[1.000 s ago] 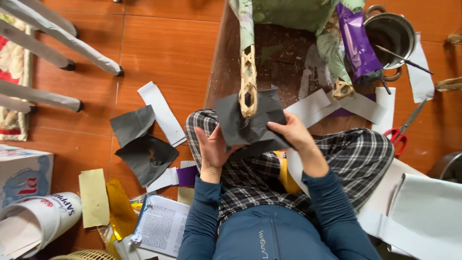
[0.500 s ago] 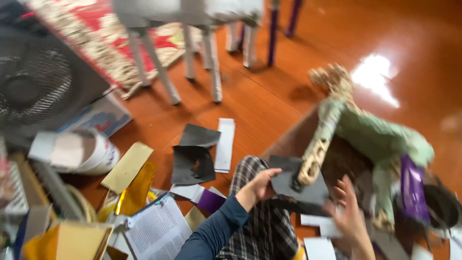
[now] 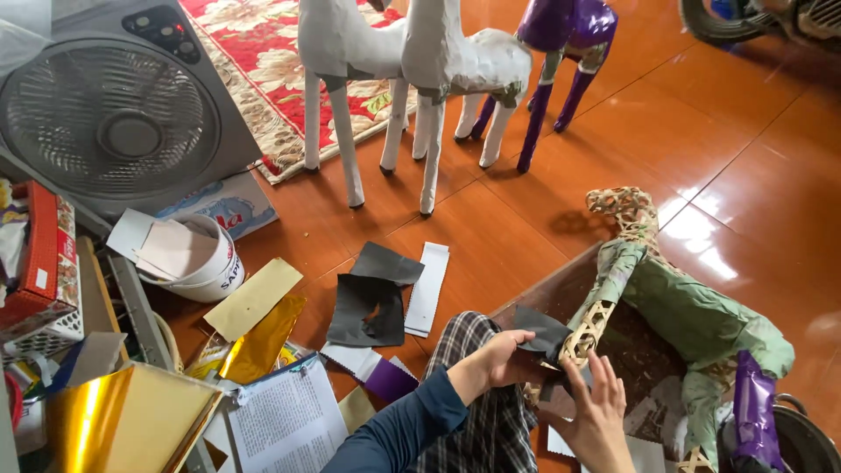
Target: Decorating animal sculptures by cutting and applying colored paper strips and tape.
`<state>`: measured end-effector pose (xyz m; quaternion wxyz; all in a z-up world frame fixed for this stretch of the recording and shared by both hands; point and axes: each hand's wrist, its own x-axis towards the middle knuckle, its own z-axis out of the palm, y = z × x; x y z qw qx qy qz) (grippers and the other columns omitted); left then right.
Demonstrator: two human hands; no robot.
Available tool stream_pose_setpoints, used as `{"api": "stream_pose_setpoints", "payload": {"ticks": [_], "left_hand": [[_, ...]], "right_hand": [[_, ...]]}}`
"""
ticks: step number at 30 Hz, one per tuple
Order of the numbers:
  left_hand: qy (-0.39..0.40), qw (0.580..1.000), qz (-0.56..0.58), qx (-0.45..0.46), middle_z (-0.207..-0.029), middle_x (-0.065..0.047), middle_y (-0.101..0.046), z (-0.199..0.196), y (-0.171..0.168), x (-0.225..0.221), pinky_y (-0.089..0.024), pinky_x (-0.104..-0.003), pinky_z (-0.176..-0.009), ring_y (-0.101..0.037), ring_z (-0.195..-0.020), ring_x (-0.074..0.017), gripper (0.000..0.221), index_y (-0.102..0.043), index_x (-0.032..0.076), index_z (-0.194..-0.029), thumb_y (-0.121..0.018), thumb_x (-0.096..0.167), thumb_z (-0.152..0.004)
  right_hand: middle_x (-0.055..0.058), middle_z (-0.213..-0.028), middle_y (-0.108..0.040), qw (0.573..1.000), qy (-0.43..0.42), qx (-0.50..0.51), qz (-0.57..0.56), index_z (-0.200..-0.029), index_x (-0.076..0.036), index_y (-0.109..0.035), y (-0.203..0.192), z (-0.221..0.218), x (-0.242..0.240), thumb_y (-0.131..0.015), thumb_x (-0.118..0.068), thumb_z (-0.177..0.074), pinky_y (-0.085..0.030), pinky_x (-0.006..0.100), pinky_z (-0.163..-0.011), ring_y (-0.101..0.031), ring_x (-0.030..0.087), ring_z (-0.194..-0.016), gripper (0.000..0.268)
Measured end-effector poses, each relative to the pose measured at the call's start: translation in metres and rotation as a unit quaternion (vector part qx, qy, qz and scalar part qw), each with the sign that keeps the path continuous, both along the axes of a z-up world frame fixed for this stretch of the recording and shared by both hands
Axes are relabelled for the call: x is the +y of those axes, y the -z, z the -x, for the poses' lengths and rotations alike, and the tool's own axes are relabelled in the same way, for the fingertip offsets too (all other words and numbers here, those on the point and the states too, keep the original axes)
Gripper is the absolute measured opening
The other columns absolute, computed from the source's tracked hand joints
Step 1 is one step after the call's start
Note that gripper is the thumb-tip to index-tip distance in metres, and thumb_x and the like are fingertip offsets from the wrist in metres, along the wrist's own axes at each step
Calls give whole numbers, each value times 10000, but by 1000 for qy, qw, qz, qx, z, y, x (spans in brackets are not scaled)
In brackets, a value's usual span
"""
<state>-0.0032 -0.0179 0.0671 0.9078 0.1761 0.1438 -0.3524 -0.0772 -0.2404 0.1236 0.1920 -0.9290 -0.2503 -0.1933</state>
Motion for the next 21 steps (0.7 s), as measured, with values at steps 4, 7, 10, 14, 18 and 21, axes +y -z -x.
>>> {"api": "stream_pose_setpoints", "payload": {"ticks": [4, 7, 10, 14, 18, 21], "left_hand": [[0, 999, 45, 5, -1402, -282, -671, 2, -14, -2, -594, -626, -1031, -713, -1198, -401, 459, -496, -97, -1480, -407, 248, -1191], [19, 1000, 14, -19, -1384, -287, -675, 9, -22, -5, -647, -659, -936, -733, -1169, -416, 477, -478, -90, -1497, -376, 272, -1203], [40, 996, -53, -59, -1374, -251, -679, 17, -50, -3, -678, -574, -889, -733, -1137, -366, 480, -536, -23, -1480, -398, 346, -1205], [92, 969, -126, -192, -1312, -304, -660, 20, -50, 4, -657, -527, -949, -758, -1079, -431, 1000, -425, -31, -1617, -359, 840, -1128], [148, 909, -233, -311, -1722, -382, -309, 36, -96, 9, -489, -641, -1107, -413, -1519, -564, 1342, -342, -17, -1671, -452, 989, -789], [107, 909, -283, -285, -1553, -201, -513, 30, -86, -12, -613, -355, -957, -599, -1266, -271, 1085, -241, 20, -1709, -806, 423, -875]], "right_hand": [[139, -1655, -454, 994, 63, -89, 30, -1551, -218, -492, 18, 3, 1, -780, -56, -704, -272, 628, -1336, -398, 376, -1592, 908], [63, -1460, -641, 987, 106, -116, -21, -1347, -138, -644, 12, 8, 0, -809, -14, -826, -351, 541, -1356, -545, 300, -1494, 561], [50, -1393, -721, 989, 99, -82, -79, -1158, -124, -739, 18, 0, -3, -848, -78, -838, -446, 486, -1321, -612, 275, -1445, 342], [238, -1318, -780, 969, 101, 24, -225, -1098, 77, -758, 9, -16, -5, -779, 73, -898, -708, 304, -787, -790, 304, -1019, 202], [211, -1120, -822, 875, 212, 232, -368, -1308, 44, -743, -36, -14, 7, -684, -112, -1092, -604, 338, -737, -758, 268, -867, 273], [150, -905, -746, 854, 239, 243, -394, -1165, 35, -748, -43, -18, 13, -658, -214, -1150, -451, 339, -641, -607, 210, -725, 266]]}}
